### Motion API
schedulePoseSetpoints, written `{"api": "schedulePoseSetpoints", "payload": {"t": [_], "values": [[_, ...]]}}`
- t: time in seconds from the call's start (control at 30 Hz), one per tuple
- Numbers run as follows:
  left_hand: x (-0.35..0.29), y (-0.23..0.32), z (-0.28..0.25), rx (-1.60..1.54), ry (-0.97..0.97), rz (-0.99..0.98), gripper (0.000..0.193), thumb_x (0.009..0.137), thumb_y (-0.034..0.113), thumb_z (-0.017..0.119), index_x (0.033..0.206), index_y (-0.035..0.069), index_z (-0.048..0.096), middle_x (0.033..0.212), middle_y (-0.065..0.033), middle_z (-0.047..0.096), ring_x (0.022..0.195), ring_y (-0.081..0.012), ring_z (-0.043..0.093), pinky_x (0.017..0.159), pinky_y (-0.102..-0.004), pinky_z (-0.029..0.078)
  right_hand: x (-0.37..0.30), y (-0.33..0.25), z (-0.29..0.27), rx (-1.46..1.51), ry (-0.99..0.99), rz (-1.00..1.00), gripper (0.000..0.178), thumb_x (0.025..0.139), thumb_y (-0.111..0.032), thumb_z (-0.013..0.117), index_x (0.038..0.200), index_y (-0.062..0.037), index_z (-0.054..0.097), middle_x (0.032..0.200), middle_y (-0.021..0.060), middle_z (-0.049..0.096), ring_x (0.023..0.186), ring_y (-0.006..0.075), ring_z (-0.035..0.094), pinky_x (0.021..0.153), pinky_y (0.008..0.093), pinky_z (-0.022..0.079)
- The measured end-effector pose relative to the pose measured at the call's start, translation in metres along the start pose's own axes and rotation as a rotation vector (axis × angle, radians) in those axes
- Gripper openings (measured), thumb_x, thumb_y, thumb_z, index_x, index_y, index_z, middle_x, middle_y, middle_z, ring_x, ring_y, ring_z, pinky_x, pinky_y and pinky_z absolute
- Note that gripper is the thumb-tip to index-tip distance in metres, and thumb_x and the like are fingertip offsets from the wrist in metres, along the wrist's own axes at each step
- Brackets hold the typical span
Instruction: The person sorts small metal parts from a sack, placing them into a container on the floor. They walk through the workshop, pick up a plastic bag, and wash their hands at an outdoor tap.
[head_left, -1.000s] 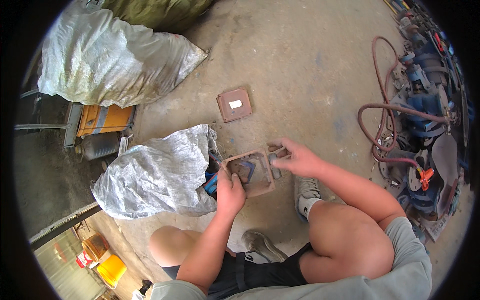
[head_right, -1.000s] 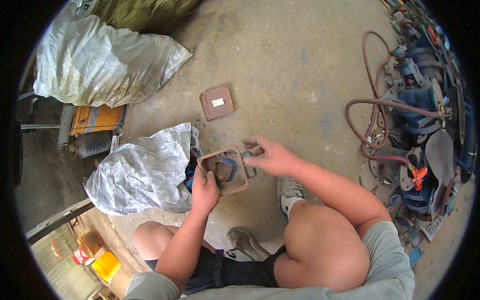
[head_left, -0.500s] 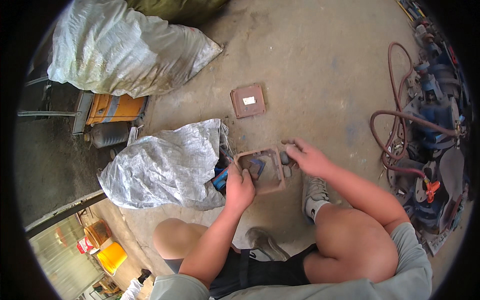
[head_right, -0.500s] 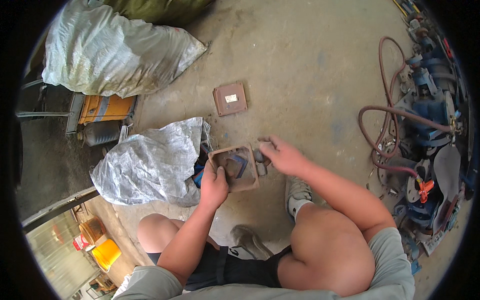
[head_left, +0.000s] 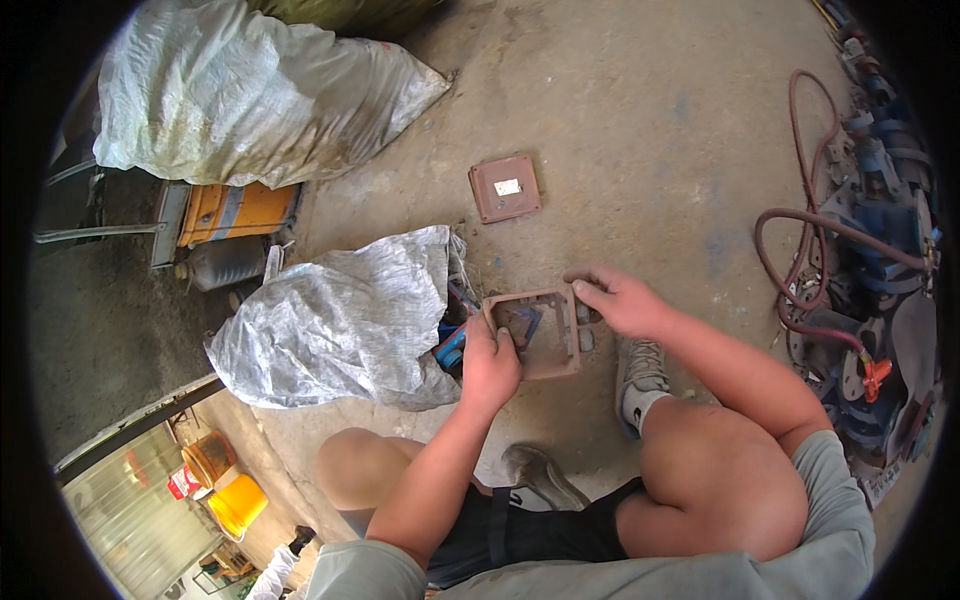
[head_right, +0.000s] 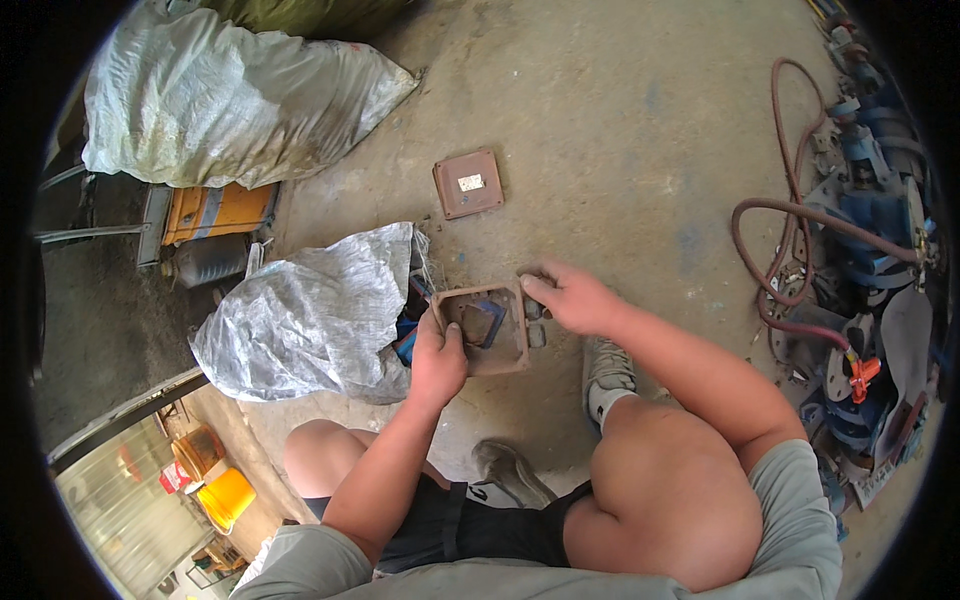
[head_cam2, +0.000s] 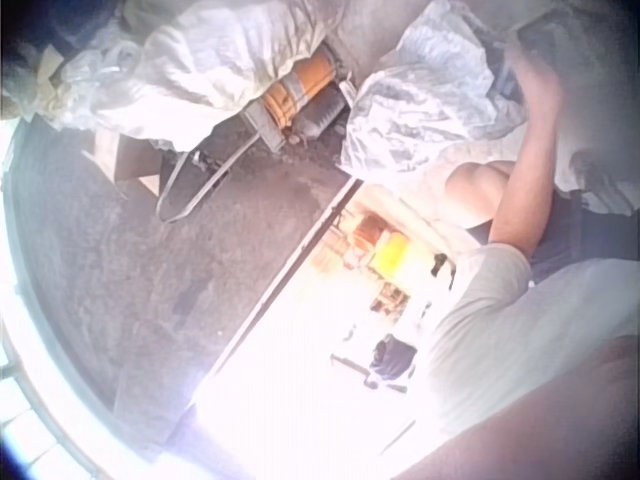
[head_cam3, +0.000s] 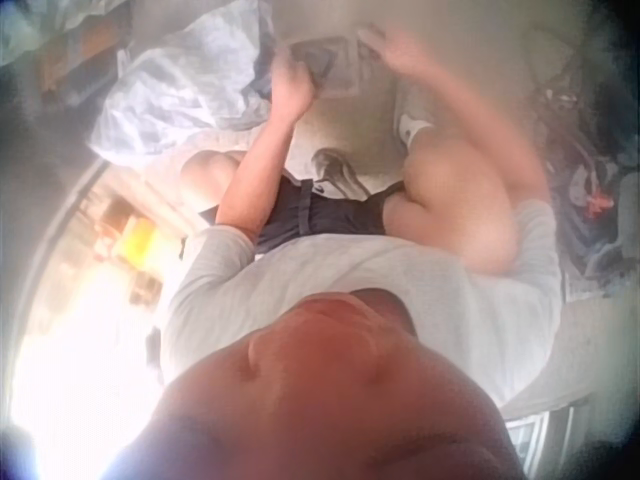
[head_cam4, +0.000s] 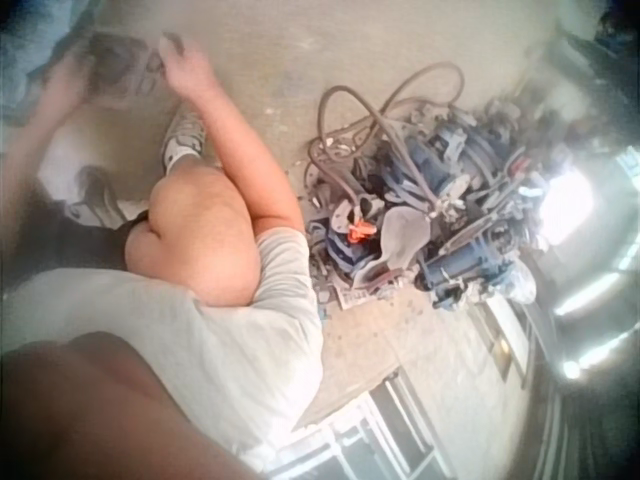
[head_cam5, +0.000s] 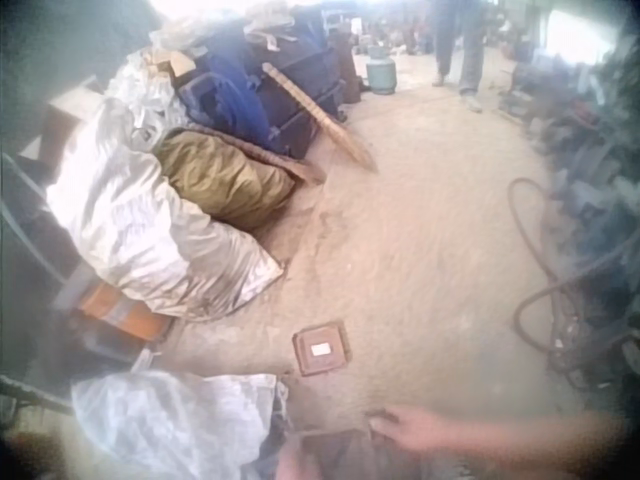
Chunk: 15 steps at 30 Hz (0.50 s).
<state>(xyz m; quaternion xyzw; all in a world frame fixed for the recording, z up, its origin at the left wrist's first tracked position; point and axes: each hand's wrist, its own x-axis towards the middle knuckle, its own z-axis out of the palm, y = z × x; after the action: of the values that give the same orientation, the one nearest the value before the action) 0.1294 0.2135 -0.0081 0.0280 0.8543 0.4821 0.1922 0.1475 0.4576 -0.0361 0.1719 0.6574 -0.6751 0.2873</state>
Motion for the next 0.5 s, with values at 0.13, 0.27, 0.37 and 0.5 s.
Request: {"api": "schedulePoseSetpoints", "payload": {"t": [0.13, 0.27, 0.37, 0.5], "values": [[0.005, 0.009, -0.001, 0.186, -0.035, 0.107, 0.041, 0.094, 0.001, 0.050, 0.135, -0.005, 0.049, 0.126, -0.0280, 0.055, 0.115, -0.0441, 0.054, 0.103, -0.0469, 0.043, 0.003, 0.005, 0.003, 0.150, -0.136, 0.025, 0.059, 0.095, -0.044, 0.065, 0.136, -0.0030, 0.058, 0.119, 0.0168, 0.069, 0.109, 0.0235, 0.065, 0.089, 0.0386, 0.053], [0.028, 0.002, -0.031, 0.468, -0.049, 0.136, 0.055, 0.095, 0.025, 0.065, 0.140, -0.003, 0.049, 0.128, -0.0276, 0.055, 0.122, -0.0446, 0.050, 0.106, -0.0488, 0.040, 0.030, 0.024, -0.019, -0.309, 0.116, 0.086, 0.058, 0.091, -0.042, 0.065, 0.133, -0.0020, 0.060, 0.119, 0.0221, 0.069, 0.110, 0.0338, 0.066, 0.092, 0.0441, 0.052], [0.051, -0.015, -0.064, 1.153, 0.036, 0.022, 0.059, 0.088, 0.040, 0.072, 0.130, 0.001, 0.058, 0.128, -0.0251, 0.057, 0.120, -0.0407, 0.055, 0.101, -0.0490, 0.046, 0.056, 0.041, -0.075, -0.569, 0.352, 0.108, 0.048, 0.089, -0.033, 0.065, 0.125, -0.0001, 0.064, 0.113, 0.0268, 0.069, 0.107, 0.0416, 0.067, 0.090, 0.0470, 0.052], [0.082, -0.034, -0.111, 0.980, -0.200, -0.474, 0.045, 0.090, 0.032, 0.068, 0.120, -0.001, 0.065, 0.120, -0.0284, 0.066, 0.112, -0.0426, 0.064, 0.097, -0.0512, 0.050, 0.077, 0.070, -0.135, -0.716, 0.561, -0.004, 0.041, 0.090, -0.028, 0.066, 0.122, -0.0014, 0.066, 0.110, 0.0240, 0.071, 0.104, 0.0424, 0.067, 0.089, 0.0464, 0.053]]}}
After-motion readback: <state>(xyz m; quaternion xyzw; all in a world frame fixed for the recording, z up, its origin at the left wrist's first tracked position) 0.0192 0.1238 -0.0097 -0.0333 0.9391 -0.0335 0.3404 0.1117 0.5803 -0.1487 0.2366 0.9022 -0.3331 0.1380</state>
